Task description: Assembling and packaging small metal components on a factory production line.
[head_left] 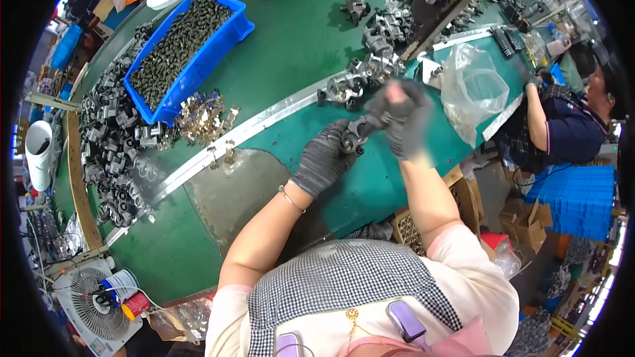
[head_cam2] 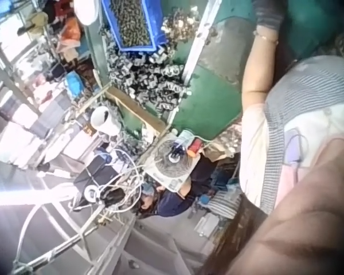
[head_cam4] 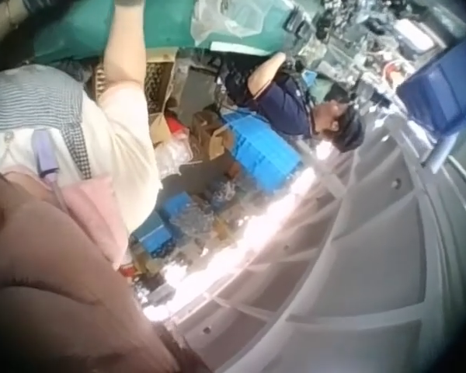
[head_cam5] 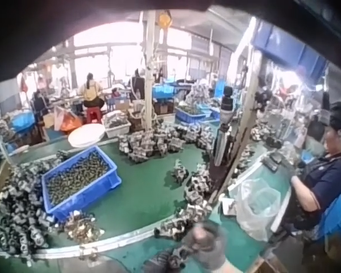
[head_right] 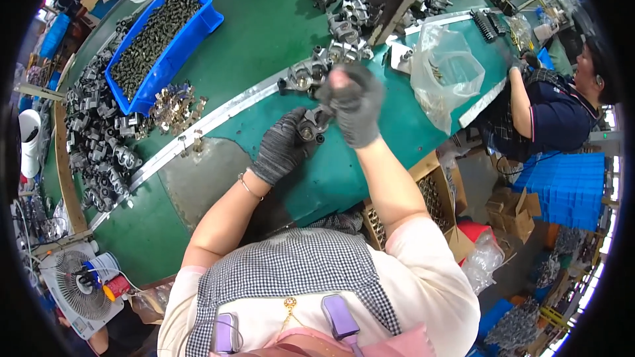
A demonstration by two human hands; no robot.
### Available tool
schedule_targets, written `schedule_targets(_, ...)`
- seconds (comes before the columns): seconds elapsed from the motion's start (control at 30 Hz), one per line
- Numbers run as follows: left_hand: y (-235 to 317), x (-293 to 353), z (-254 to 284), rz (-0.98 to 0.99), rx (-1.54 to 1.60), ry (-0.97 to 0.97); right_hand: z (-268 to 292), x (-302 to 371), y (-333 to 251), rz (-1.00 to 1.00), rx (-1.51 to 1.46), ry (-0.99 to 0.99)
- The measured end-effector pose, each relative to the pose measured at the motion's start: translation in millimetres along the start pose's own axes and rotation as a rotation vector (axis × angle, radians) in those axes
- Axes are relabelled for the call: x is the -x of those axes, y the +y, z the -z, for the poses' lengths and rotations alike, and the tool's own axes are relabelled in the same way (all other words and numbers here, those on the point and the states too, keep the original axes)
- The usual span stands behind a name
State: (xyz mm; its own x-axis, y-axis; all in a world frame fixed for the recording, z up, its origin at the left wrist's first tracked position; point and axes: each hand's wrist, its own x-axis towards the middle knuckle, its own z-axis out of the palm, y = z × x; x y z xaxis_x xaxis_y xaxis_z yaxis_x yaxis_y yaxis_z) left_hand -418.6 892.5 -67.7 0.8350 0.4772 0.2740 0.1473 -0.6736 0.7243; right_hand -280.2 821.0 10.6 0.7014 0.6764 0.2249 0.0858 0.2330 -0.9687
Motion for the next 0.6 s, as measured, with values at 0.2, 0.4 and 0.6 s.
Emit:
schedule_targets(0.2,-24.1,-76.2,-11.6,-0.232,0.008,0.131,46.0,20.6,-55.0,0.058,-0.47,0.186)
schedule_targets(0.4,-51.7,-117.1,37.4,-0.107,-0.464,0.488,101.5,70.0,-50.7,-0.175,-0.188,0.067)
schedule_targets(0.6,-132.4,14.4,242.8,0.344,-0.745,0.882,326.5,219.8,51.6,-0.681,0.763,-0.043)
